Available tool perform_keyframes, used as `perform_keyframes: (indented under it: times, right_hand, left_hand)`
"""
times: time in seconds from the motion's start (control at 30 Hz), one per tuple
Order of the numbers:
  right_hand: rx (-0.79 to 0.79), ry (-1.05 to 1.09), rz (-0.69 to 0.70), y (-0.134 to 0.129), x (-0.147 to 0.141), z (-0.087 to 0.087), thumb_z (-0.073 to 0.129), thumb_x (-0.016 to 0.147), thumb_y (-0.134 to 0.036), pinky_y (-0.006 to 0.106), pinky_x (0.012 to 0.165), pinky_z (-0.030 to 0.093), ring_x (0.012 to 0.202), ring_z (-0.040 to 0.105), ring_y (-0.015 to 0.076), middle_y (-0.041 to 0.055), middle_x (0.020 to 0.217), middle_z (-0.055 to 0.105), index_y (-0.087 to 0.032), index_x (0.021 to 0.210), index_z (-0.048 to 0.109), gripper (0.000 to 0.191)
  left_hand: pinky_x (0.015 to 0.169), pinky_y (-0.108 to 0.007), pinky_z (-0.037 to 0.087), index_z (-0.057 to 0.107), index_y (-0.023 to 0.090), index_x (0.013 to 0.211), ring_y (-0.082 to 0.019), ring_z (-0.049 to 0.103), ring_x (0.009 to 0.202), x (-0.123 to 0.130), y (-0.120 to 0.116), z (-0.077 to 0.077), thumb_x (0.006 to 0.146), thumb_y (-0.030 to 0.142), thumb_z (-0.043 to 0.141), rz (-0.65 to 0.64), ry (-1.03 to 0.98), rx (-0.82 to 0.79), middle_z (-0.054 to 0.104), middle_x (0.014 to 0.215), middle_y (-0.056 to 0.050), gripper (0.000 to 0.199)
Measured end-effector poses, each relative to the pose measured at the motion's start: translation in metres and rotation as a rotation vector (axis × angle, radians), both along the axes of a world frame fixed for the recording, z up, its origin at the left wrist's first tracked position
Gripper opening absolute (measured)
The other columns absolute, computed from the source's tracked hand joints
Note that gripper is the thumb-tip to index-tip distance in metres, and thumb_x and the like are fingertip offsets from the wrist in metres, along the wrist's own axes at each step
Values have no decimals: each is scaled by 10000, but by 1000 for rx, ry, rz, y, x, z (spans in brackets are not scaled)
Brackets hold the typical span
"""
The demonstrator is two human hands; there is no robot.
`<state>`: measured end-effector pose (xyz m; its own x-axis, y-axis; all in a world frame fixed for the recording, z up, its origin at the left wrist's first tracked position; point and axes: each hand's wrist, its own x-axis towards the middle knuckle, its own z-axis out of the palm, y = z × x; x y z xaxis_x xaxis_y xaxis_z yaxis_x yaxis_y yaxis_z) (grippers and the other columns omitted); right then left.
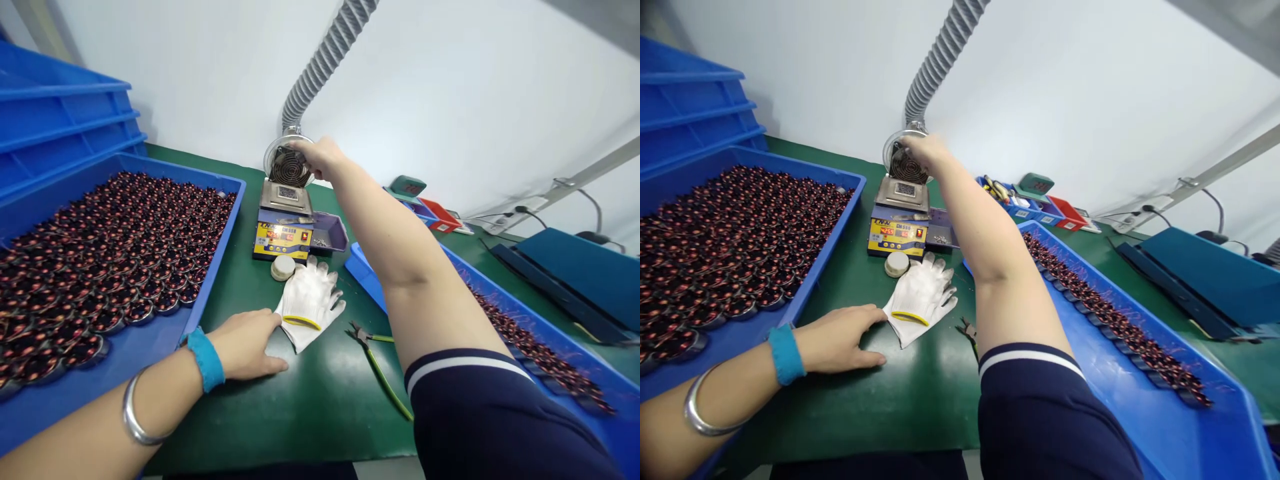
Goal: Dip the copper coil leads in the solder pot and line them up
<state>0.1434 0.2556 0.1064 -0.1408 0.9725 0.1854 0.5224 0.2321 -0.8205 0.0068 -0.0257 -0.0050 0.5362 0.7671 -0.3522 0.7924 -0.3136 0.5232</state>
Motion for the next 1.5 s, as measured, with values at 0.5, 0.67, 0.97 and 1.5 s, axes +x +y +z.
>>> perform_keyframes:
  times: [0.5,0.67,0.97,1.5]
  right_hand:
    - [-217,443,496,-215,109,-58,830,616,-297,168,612,475,667,572,62,-27,804,603,-184,945,562,439]
    - [-255,499,466,-252,129,-64,817,621,-213,162,639,482,692,573,56,-31,814,589,-193,929,583,388]
    - [-225,526,406,-279,163,-60,809,636,-203,176,644,489,721,586,62,-24,832,590,-183,943,574,387]
    - [-236,495,298,-263,164,-65,833,596,-381,193,573,494,612,596,81,-3,774,653,-183,962,583,486]
  left_hand:
    - [897,-419,479,579,157,1195,-307,608,1019,-1,1,-2,701,535,582,1,-25,-35,628,1189,-129,622]
    - [891,-409,493,575,154,1211,-302,622,1001,-2,0,-6,681,595,594,25,-57,-50,641,1180,-127,690]
    - [893,-372,521,562,180,1229,-289,622,1032,-5,1,-11,670,635,617,32,-103,-89,630,1220,-95,724]
    - [883,-371,502,578,187,1190,-284,627,1000,0,-4,-7,669,592,616,32,-61,-21,644,1177,-107,661]
